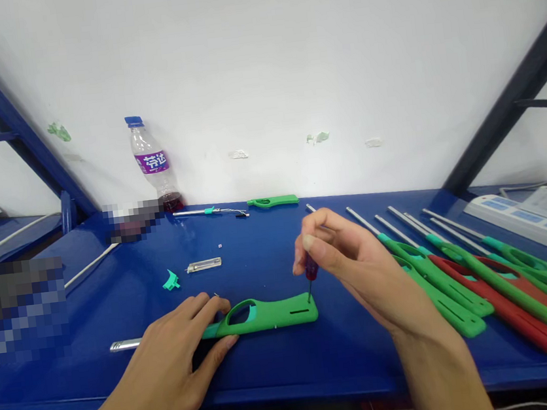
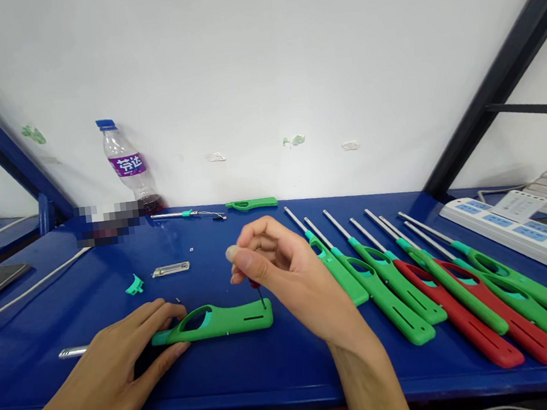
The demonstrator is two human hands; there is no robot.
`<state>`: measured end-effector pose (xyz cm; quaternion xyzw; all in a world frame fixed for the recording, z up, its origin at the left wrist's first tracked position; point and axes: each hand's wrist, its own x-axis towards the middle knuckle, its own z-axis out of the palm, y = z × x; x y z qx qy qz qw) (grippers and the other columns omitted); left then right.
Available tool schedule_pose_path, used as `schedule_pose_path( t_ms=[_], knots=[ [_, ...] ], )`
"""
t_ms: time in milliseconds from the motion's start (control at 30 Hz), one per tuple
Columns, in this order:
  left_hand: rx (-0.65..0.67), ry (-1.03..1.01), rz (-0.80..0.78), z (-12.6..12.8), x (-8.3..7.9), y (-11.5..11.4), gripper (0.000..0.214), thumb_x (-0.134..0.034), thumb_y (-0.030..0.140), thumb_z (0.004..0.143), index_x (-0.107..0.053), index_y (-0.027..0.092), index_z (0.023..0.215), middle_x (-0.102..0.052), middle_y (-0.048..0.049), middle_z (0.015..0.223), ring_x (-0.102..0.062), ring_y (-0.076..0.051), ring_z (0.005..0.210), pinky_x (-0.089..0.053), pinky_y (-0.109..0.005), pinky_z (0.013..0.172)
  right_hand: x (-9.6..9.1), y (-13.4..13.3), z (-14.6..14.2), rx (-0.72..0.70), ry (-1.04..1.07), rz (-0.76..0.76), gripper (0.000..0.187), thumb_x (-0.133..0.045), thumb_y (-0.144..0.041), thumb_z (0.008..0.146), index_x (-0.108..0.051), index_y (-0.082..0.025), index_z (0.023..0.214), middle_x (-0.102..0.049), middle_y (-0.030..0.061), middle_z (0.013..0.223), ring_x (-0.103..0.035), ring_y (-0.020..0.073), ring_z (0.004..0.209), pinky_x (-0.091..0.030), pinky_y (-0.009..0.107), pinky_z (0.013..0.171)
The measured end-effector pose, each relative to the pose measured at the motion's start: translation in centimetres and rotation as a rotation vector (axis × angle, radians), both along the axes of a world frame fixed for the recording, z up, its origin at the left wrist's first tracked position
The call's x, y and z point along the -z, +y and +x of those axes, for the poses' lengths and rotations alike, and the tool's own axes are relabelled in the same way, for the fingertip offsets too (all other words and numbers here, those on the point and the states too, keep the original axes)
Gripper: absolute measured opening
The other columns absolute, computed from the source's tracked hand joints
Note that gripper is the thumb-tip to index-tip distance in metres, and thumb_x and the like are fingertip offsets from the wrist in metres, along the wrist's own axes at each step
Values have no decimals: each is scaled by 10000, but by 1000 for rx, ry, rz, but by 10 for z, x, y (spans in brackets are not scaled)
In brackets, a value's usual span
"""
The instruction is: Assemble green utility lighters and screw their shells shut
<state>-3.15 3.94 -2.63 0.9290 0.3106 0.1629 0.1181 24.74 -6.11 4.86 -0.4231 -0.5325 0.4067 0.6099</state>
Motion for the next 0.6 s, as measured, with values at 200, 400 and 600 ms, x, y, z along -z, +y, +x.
schedule_pose_path(
  t_ms=[200, 400, 600],
  knots=[
    [7, -7, 9, 0, -1, 0, 287, -519, 524, 1107, -643, 321, 1268, -738, -25, 1172, -748, -285, 1025, -559, -423, 871, 2, 7, -1, 208, -128, 74, 306, -611, -459, 1109, -732, -265, 905, -775, -2, 921, -672, 149, 854, -533, 278, 805],
    [21, -12, 17, 0, -1, 0, 282, -505, 501, 1117, -644, 314, 1277, -743, -37, 1175, -745, -289, 1023, -560, -422, 864, 11, 11, 3, 371, -83, 36, 379, -514, -547, 1126, -688, -273, 930, -751, 2, 974, -703, 187, 956, -518, 333, 878],
    [14, 0, 14, -1, 1, 2, 298, -505, 523, 1116, -644, 315, 1278, -741, -36, 1188, -742, -295, 1043, -563, -435, 884, 12, 9, 9, 437, -131, 32, 292, -678, -527, 1041, -794, -286, 924, -673, -9, 879, -602, 177, 861, -464, 320, 815]
  ],
)
